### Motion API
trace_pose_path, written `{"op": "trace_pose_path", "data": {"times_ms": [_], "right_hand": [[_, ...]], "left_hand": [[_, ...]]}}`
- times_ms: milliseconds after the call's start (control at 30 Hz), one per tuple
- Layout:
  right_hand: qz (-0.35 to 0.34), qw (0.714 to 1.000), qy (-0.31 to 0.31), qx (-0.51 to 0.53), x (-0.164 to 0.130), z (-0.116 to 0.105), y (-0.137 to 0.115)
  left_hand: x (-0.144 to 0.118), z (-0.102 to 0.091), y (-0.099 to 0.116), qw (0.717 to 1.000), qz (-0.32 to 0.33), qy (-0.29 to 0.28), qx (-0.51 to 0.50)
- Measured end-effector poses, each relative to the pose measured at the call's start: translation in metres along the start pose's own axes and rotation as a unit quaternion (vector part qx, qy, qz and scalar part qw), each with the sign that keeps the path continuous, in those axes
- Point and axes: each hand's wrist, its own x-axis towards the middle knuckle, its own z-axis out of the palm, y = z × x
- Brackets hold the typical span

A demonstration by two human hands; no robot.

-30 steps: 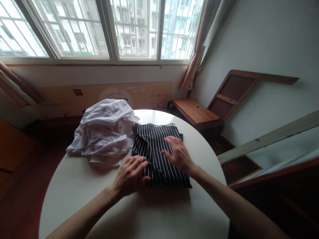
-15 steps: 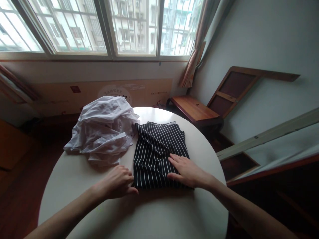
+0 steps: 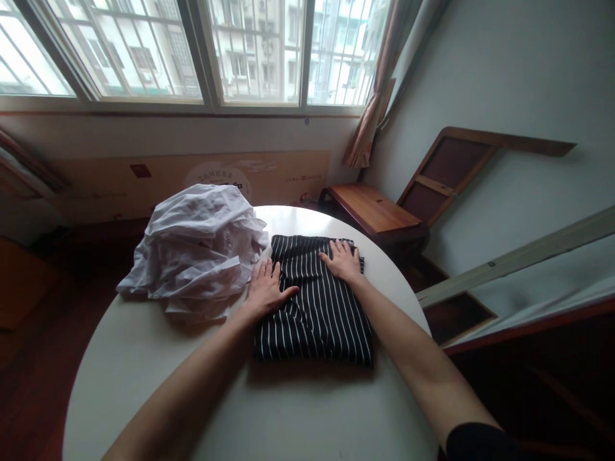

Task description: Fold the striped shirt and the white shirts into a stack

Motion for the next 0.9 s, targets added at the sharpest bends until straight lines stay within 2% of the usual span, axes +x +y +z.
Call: {"op": "trace_pose_path", "data": {"times_ms": [67, 133, 200, 267, 333, 400, 500, 600, 667, 733, 800, 900], "right_hand": [[0.01, 1.0, 0.003, 0.008, 0.004, -0.008, 0.01], [0.002, 1.0, 0.026, 0.013, -0.003, -0.016, 0.009], [-0.012, 0.997, 0.07, 0.01, -0.025, -0.023, -0.002], [-0.057, 0.994, 0.092, 0.004, -0.064, -0.026, -0.017], [-0.152, 0.987, 0.044, -0.003, -0.112, -0.022, -0.032], [-0.246, 0.969, -0.035, -0.002, -0.156, -0.013, -0.041], [-0.268, 0.959, -0.093, -0.009, -0.188, 0.0, -0.043], [-0.259, 0.962, -0.084, -0.024, -0.182, 0.003, -0.037], [-0.264, 0.961, -0.072, -0.033, -0.167, 0.0, -0.032], [-0.26, 0.963, -0.054, -0.039, -0.152, -0.002, -0.027], [-0.26, 0.964, -0.036, -0.037, -0.138, -0.004, -0.022], [-0.273, 0.961, -0.013, -0.036, -0.12, -0.005, -0.011]], "left_hand": [[0.006, -0.012, -0.004, 1.0, -0.005, -0.005, 0.003], [0.016, -0.025, -0.002, 1.0, -0.01, 0.008, -0.007], [0.031, -0.034, 0.004, 0.998, 0.005, 0.054, -0.026], [0.046, -0.033, 0.01, 0.995, 0.043, 0.087, -0.036], [0.06, -0.024, 0.015, 0.996, 0.071, 0.055, -0.028], [0.073, -0.012, 0.018, 0.998, 0.066, -0.011, -0.017], [0.089, -0.003, 0.017, 0.997, 0.056, -0.055, -0.018], [0.097, -0.016, 0.012, 0.996, 0.054, -0.059, -0.047], [0.092, -0.031, 0.009, 0.996, 0.041, -0.017, -0.074], [0.074, -0.045, 0.009, 0.994, 0.05, 0.046, -0.088], [0.044, -0.049, 0.011, 0.988, 0.116, 0.063, -0.082], [-0.005, -0.036, 0.016, 0.962, 0.268, -0.015, -0.058]]}}
